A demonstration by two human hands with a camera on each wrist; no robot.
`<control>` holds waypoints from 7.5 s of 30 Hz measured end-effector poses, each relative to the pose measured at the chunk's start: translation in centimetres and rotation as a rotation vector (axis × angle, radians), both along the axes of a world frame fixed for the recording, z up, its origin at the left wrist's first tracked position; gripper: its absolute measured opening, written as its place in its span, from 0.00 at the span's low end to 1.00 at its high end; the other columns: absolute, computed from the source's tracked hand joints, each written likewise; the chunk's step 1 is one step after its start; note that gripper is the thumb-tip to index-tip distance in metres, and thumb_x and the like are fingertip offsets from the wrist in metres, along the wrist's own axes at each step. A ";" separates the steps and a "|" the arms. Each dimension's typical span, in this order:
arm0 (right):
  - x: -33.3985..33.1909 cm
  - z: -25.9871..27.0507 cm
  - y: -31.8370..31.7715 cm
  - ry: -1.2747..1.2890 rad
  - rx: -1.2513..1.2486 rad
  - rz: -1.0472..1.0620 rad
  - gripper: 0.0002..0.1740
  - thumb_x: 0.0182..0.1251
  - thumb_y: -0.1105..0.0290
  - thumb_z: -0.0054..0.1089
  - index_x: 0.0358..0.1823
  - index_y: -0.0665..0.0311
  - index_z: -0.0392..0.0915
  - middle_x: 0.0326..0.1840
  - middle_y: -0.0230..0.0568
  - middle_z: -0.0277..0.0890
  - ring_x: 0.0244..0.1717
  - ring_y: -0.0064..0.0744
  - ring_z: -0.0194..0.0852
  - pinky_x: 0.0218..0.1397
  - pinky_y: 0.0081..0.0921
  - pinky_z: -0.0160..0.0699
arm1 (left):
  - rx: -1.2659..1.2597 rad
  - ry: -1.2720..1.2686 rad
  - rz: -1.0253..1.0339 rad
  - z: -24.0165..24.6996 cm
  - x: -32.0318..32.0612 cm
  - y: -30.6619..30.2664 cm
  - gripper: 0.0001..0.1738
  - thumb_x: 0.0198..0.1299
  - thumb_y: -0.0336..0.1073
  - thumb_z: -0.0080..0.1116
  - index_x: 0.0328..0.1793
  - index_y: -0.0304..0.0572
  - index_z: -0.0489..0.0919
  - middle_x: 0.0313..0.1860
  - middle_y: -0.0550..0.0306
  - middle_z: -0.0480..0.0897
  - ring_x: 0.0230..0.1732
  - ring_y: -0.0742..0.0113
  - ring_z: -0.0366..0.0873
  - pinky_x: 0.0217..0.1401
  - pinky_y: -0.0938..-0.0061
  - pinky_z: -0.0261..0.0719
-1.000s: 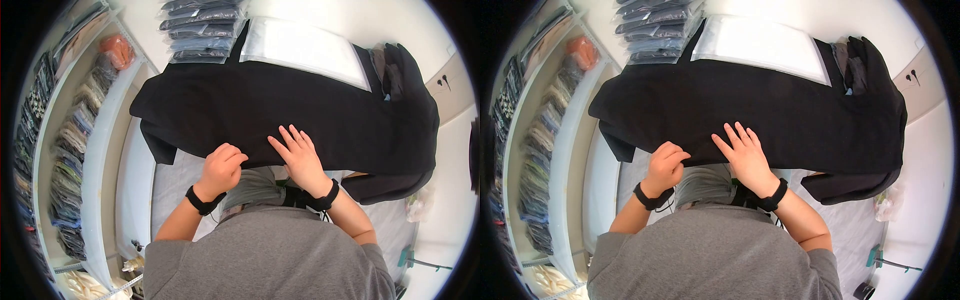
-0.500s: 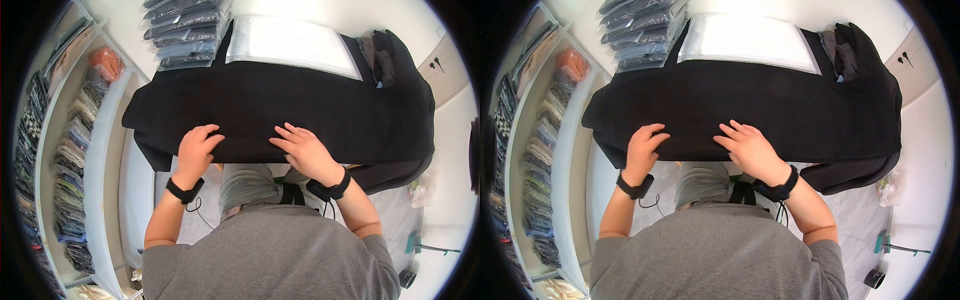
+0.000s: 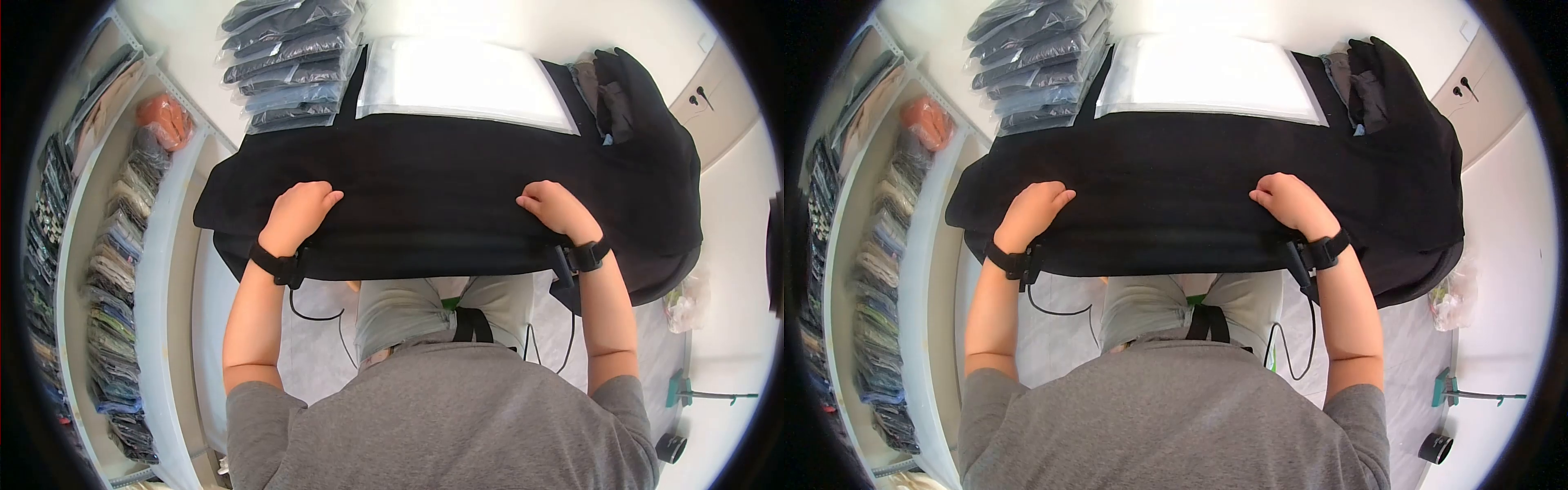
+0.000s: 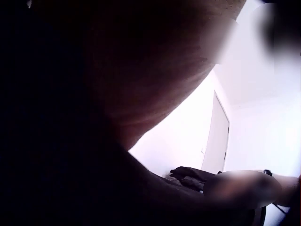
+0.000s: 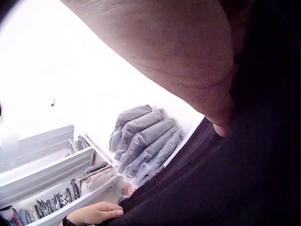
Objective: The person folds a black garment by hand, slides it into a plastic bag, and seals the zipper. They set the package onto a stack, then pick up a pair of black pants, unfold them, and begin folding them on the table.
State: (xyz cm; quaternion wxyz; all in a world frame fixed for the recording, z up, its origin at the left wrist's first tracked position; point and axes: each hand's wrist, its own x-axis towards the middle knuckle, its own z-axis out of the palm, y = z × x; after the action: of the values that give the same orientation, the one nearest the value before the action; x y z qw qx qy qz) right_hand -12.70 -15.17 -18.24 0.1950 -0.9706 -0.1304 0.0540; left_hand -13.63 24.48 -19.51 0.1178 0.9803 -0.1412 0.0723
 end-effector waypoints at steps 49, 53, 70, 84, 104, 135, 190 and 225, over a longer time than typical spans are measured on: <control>-2.1 -5.4 17.7 -0.577 -0.010 0.425 0.29 0.67 0.48 0.49 0.66 0.49 0.66 0.71 0.37 0.61 0.72 0.43 0.53 0.69 0.54 0.52 | -1.704 -0.053 0.689 0.7 -0.3 16.4 0.14 0.55 0.37 0.62 0.46 0.42 0.78 0.36 0.58 0.83 0.36 0.65 0.81 0.35 0.72 0.76; -2.2 -5.6 17.7 -0.563 0.019 0.427 0.29 0.66 0.49 0.51 0.66 0.50 0.67 0.71 0.37 0.61 0.73 0.43 0.53 0.70 0.54 0.52 | -1.569 -0.387 0.283 7.1 -1.2 7.3 0.15 0.58 0.28 0.57 0.52 0.34 0.75 0.43 0.54 0.82 0.41 0.65 0.81 0.45 0.73 0.80; 2.0 -3.4 12.1 0.848 2.032 -0.050 0.23 0.71 0.57 0.48 0.58 0.68 0.69 0.59 0.46 0.72 0.59 0.41 0.72 0.64 0.43 0.67 | -0.535 -0.368 -0.429 -2.9 -7.3 -8.8 0.14 0.50 0.21 0.57 0.44 0.36 0.80 0.51 0.49 0.80 0.57 0.51 0.76 0.60 0.60 0.72; 5.5 3.6 8.8 0.605 1.475 -0.087 0.14 0.58 0.81 0.50 0.47 0.68 0.74 0.46 0.41 0.78 0.45 0.34 0.79 0.49 0.34 0.82 | -0.126 -0.297 -0.339 -3.7 -6.6 -10.0 0.27 0.61 0.39 0.54 0.65 0.33 0.68 0.65 0.42 0.70 0.68 0.48 0.64 0.69 0.55 0.61; -0.2 -4.8 3.8 -0.130 1.028 -0.302 0.35 0.54 0.76 0.56 0.66 0.73 0.60 0.62 0.57 0.67 0.64 0.44 0.64 0.66 0.30 0.64 | -0.594 -0.442 0.187 2.3 -2.1 -5.4 0.12 0.57 0.37 0.61 0.38 0.33 0.77 0.29 0.49 0.79 0.29 0.60 0.77 0.33 0.69 0.74; 0.4 -5.3 21.8 0.099 1.111 0.035 0.34 0.56 0.78 0.54 0.66 0.75 0.57 0.63 0.62 0.65 0.65 0.49 0.64 0.67 0.31 0.62 | -1.209 0.274 0.445 -0.2 -2.6 16.3 0.26 0.60 0.36 0.56 0.62 0.30 0.69 0.54 0.48 0.78 0.49 0.62 0.79 0.53 0.74 0.76; 4.1 1.2 -19.1 0.349 0.779 -0.513 0.38 0.55 0.69 0.65 0.67 0.73 0.61 0.69 0.47 0.61 0.68 0.35 0.58 0.67 0.29 0.61 | -0.059 -0.181 -0.204 -3.8 -6.1 -12.7 0.25 0.68 0.49 0.45 0.28 0.37 0.80 0.24 0.44 0.81 0.25 0.47 0.79 0.28 0.60 0.78; -6.6 -3.3 5.8 -0.512 0.109 0.317 0.25 0.49 0.73 0.66 0.53 0.55 0.76 0.62 0.37 0.70 0.66 0.40 0.63 0.71 0.45 0.55 | -0.485 -0.325 -0.323 -0.9 -8.7 -5.9 0.13 0.46 0.23 0.62 0.42 0.39 0.82 0.42 0.49 0.82 0.44 0.53 0.79 0.45 0.67 0.76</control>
State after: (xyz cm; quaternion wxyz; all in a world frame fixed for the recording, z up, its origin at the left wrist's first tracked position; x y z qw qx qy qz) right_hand -19.28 -9.34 -21.54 0.1970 -0.9082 -0.3278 -0.1697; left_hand -22.28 18.59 -20.45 0.3338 0.8642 -0.2904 0.2398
